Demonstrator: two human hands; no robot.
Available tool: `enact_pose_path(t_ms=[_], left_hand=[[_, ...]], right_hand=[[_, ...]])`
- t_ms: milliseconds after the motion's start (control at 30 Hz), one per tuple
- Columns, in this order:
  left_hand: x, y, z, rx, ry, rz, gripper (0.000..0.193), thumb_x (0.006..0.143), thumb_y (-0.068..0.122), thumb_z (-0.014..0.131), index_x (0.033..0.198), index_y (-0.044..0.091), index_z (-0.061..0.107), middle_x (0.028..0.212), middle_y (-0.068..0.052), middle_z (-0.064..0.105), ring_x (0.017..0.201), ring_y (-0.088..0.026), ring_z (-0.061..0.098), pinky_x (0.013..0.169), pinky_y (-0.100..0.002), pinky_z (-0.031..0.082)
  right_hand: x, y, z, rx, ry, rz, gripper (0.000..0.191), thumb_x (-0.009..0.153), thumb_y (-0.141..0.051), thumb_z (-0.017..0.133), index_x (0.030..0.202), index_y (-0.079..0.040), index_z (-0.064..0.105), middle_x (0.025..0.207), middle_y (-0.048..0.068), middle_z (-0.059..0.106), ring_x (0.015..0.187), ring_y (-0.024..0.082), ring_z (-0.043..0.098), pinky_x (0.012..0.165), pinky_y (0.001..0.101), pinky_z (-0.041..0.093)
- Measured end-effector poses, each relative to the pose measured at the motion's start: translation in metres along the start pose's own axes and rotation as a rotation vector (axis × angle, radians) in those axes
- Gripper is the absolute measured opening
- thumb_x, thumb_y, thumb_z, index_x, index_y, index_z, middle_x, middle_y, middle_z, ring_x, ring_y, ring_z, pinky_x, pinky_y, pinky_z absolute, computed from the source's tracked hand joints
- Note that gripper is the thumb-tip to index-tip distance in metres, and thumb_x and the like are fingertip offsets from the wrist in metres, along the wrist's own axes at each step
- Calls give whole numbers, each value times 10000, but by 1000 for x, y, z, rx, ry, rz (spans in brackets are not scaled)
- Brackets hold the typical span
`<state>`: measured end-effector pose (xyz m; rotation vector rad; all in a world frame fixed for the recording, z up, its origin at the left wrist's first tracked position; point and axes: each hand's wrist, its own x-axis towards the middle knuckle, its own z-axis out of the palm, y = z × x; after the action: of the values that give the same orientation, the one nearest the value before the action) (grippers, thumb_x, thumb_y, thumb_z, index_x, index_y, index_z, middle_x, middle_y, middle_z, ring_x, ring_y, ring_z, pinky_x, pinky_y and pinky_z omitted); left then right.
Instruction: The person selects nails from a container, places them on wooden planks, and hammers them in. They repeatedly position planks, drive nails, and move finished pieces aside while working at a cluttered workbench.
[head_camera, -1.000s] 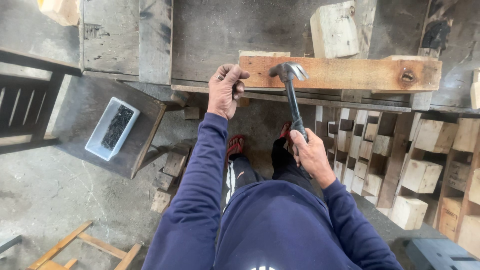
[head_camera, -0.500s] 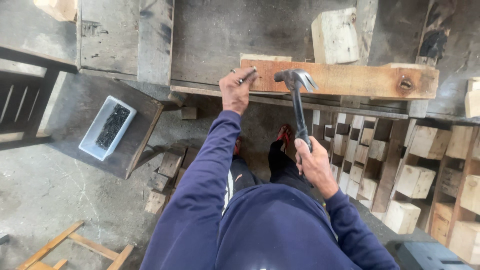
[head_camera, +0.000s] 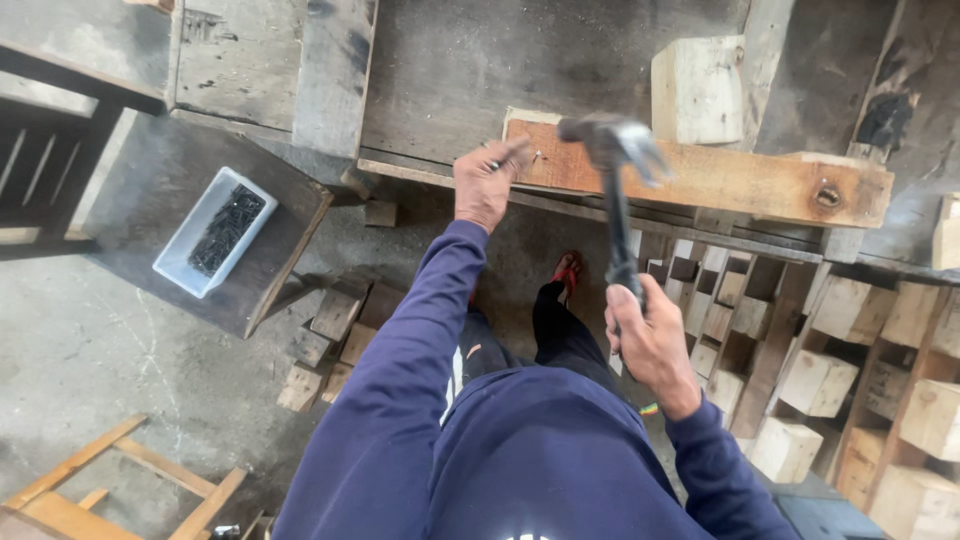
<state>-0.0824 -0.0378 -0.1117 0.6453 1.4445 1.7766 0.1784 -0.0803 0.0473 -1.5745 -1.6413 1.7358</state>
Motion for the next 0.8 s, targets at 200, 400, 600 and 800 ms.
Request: enact_pose_path(t_ms=[200, 400, 600, 800], left_hand=[[33, 1, 24, 477, 530, -205, 339, 1087, 339, 522, 1195, 74, 705, 984, -153, 776, 864, -239, 711, 747, -386, 566], [37, 6, 38, 511, 729, -374, 296, 1053, 314, 467, 1157, 80, 616, 1014, -197, 747, 931, -385, 721, 786, -489, 549], [38, 10, 37, 509, 754, -381, 250, 1050, 284, 508, 1142, 74, 607, 1001, -223, 746, 944, -430, 705, 794, -519, 524], [40, 10, 38, 373, 842, -361, 239, 1010, 260, 540, 1100, 62, 639, 1006, -224, 743, 932, -412, 720, 780, -501, 541]], right_hand=[[-7, -18, -1, 300, 4, -455, 376, 1039, -364, 650, 1168, -27, 542, 855, 12, 601, 681, 111, 572, 578, 255, 476], [27, -18, 0, -466, 17, 11, 293, 1038, -314, 622, 992, -27, 584, 642, 60, 581, 515, 135, 564, 495, 286, 457], [10, -66, -36, 294, -32, -692, 336, 1105, -370, 554, 1213, -58, 616, 864, 97, 653, 566, 145, 646, 509, 286, 523], [30, -50, -47, 252, 12, -1050, 523, 1008, -625, 535, 1113, -114, 558, 870, 58, 682, 732, 196, 691, 603, 323, 617]])
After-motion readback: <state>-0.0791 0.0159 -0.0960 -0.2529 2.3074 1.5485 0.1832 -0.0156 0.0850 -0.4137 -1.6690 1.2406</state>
